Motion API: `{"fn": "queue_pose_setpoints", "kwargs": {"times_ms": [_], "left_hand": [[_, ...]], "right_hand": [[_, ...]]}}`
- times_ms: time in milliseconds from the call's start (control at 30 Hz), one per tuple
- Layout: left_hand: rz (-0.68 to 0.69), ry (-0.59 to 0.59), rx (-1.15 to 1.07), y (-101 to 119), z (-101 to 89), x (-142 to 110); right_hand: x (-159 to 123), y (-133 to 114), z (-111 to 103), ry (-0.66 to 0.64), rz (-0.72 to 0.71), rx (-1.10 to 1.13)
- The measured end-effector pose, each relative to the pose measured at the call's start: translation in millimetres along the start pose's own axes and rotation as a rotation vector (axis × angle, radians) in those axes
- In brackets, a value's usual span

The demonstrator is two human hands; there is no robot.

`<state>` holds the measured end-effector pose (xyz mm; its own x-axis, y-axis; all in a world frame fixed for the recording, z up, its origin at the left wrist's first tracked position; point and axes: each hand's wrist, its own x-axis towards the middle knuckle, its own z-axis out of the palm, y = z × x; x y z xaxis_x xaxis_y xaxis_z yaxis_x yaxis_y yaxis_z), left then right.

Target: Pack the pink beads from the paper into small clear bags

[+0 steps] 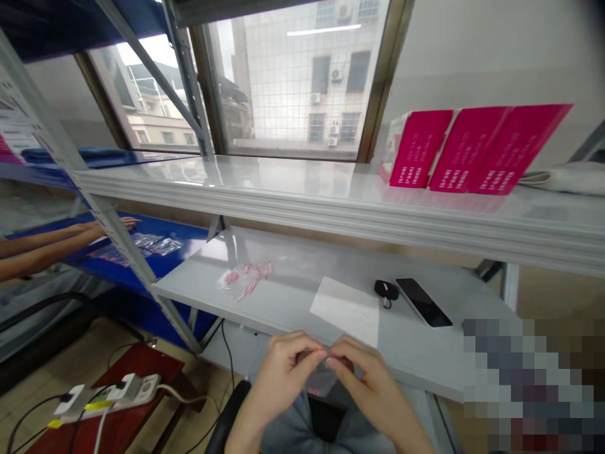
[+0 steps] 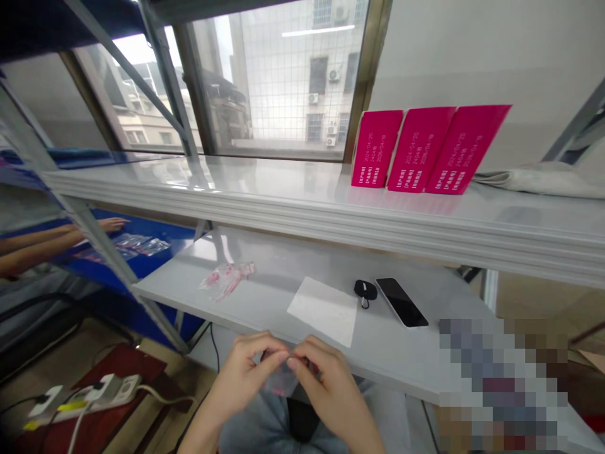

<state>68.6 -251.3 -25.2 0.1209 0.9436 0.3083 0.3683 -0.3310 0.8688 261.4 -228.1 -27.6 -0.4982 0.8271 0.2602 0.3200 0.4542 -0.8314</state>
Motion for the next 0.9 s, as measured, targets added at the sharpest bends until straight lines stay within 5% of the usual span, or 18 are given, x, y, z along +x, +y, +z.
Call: {"fn": "queue_pose_setpoints", "kwargs": {"times_ms": [467,667,800,900], "left_hand": [[0.07,-0.13,-0.016,0,-17.0,-5],[0.021,-0.187,-0.015,-16,-24.7,-17],[-0.019,-0.195,-0.023,-33,-53.5,-12],[0.031,0.088,0.189,-58,-98.5,18]], "right_hand": [[0,14,-7,-0.079,-0.066,-0.126],[-16,11,12,-0.049,-0.047,-0.104],[-26,14,11,-0.017,-0.02,-0.106],[-33,26,-8,0.052,0.008,-0.083]]}}
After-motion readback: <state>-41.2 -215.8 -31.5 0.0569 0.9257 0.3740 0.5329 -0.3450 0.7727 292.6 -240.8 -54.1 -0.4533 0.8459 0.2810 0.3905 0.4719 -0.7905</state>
